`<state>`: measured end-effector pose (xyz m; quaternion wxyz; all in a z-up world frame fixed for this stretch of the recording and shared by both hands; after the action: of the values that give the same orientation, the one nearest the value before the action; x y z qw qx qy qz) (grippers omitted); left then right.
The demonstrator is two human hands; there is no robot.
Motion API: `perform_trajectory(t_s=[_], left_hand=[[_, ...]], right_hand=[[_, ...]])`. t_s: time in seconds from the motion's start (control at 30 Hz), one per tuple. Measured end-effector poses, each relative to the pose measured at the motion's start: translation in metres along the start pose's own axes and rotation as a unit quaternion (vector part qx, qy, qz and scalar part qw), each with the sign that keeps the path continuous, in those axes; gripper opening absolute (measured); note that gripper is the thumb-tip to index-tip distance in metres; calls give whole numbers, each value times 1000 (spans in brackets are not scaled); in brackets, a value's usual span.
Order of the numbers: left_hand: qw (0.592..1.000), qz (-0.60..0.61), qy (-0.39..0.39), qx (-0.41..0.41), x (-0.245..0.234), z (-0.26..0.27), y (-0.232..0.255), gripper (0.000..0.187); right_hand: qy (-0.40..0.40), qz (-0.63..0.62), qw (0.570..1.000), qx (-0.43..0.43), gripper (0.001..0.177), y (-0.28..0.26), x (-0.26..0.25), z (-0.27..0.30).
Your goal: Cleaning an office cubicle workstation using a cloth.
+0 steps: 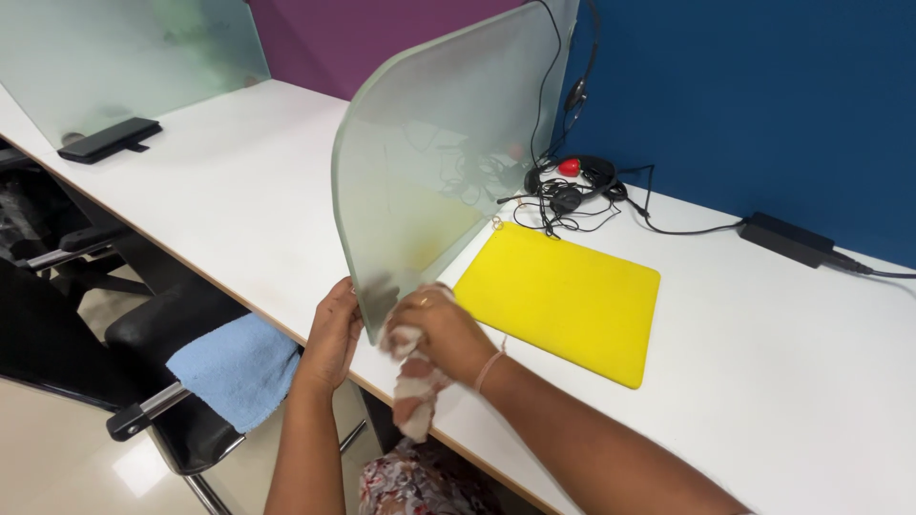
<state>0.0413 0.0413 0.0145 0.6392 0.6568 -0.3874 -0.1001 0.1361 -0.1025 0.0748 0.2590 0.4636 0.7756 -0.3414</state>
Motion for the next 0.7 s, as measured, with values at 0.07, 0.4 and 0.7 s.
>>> perform_trajectory(t_s=[0.07, 0.4, 0.7], left_hand=[[1000, 7, -6, 0, -1, 2, -3, 39], [1000, 10, -20, 7, 3, 0, 3, 38], [1000, 16, -23, 6, 0, -1, -4, 40]], right_hand=[[20, -3, 998, 65, 40, 22, 2, 4], [-39, -106, 993, 28, 51, 8, 18, 5], [-7, 122, 992, 28, 44, -10, 13, 6]])
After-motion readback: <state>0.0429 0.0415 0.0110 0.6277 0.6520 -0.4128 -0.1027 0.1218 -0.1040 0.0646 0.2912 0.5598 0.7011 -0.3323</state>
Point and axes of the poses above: each hand's wrist, its own z-axis away from the middle knuckle, its own x-axis out of the palm, y = z × x, the point moved 6 cm from there along -z, towards the middle knuckle, and after that the axes turned 3 degrees about y, right-handed, at the moved point
